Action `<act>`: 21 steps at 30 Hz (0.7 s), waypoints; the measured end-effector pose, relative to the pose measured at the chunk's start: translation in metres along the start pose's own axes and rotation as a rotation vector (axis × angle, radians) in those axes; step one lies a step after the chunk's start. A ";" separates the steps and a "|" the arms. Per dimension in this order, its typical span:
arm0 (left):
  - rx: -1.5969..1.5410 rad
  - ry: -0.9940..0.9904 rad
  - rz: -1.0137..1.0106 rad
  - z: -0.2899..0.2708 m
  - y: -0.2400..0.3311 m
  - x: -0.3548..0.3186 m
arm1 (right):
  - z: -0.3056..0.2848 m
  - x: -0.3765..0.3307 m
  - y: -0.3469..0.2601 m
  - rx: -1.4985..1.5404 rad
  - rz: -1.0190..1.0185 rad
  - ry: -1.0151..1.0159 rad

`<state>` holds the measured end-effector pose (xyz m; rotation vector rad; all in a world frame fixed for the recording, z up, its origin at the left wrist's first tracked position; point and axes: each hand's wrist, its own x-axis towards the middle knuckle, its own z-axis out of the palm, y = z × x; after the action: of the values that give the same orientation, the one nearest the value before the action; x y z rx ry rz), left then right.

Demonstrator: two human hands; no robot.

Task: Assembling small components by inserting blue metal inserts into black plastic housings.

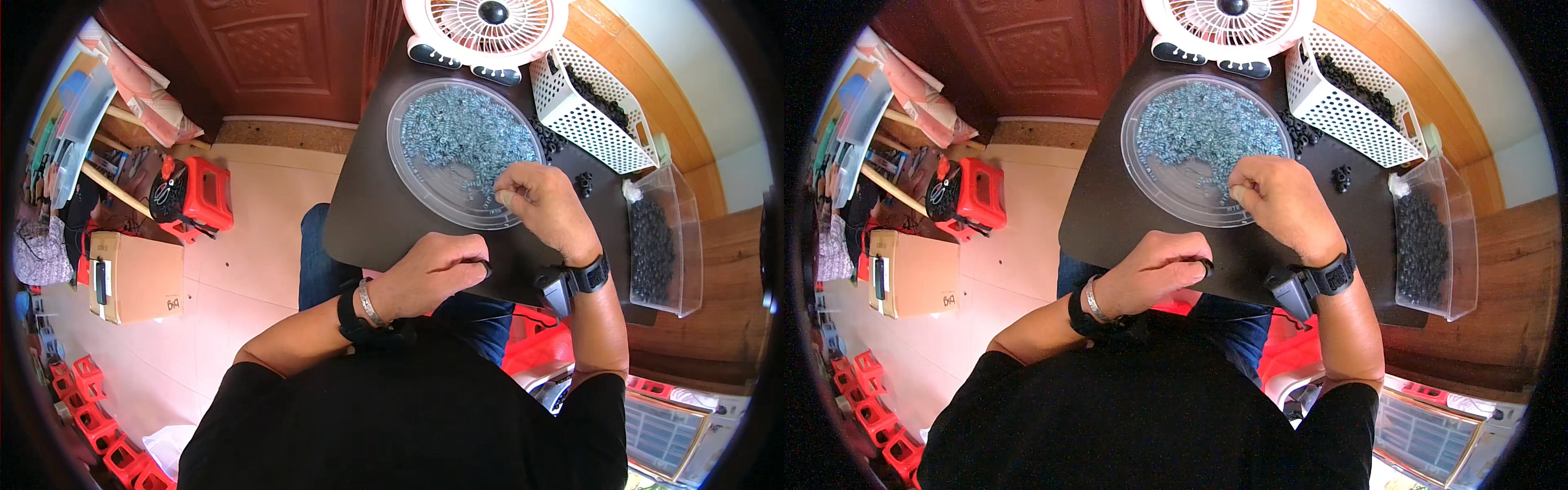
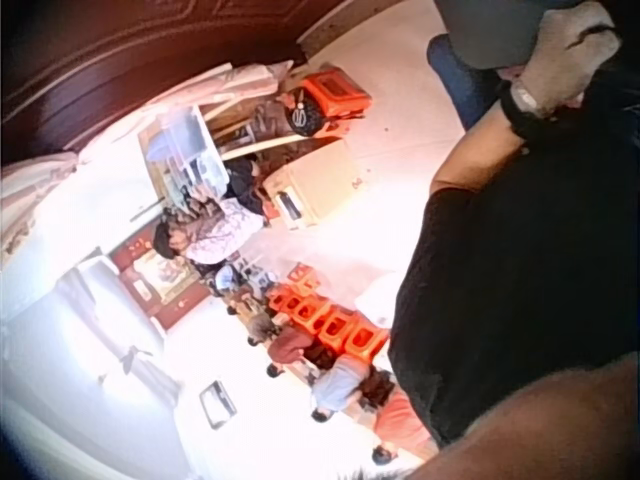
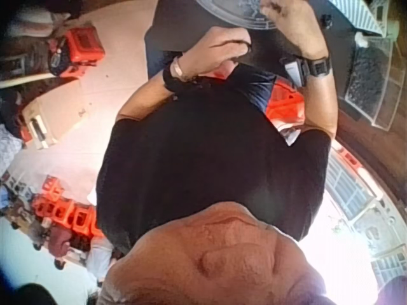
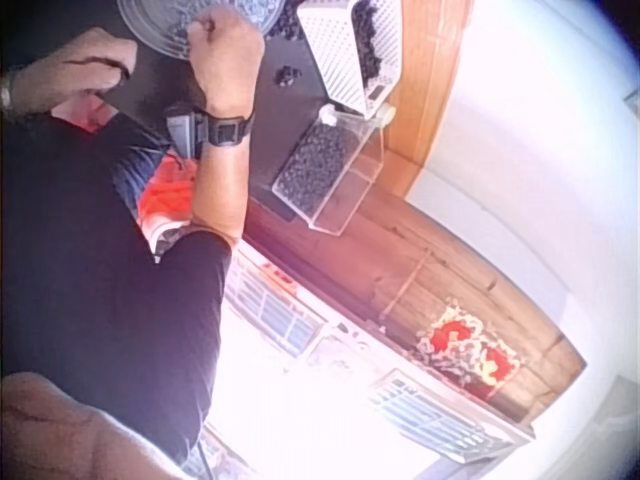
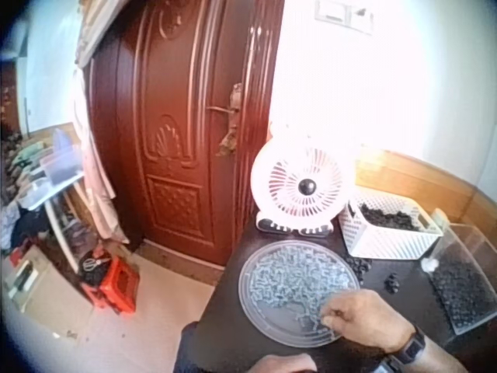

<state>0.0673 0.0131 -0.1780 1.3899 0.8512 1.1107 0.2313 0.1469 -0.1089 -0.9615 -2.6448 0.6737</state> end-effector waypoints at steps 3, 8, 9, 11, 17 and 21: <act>-0.019 -0.003 -0.026 0.000 0.001 0.000 | 0.003 0.005 -0.003 -0.013 -0.067 0.000; -0.016 0.004 -0.007 -0.001 0.001 0.001 | 0.024 0.022 -0.011 -0.020 -0.141 -0.013; -0.023 0.002 -0.021 -0.001 0.001 0.002 | 0.029 0.024 -0.010 -0.067 -0.182 -0.006; -0.014 0.003 -0.016 -0.001 0.002 0.002 | 0.032 0.025 -0.012 -0.120 -0.191 0.020; -0.140 0.008 -0.098 0.000 -0.003 0.000 | 0.034 0.024 -0.013 -0.180 -0.208 0.006; -0.161 0.004 -0.078 -0.002 -0.002 0.001 | 0.027 0.012 -0.007 0.030 -0.098 0.135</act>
<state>0.0663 0.0145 -0.1800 1.2121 0.7948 1.0974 0.2084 0.1415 -0.1275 -0.8323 -2.5376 0.6022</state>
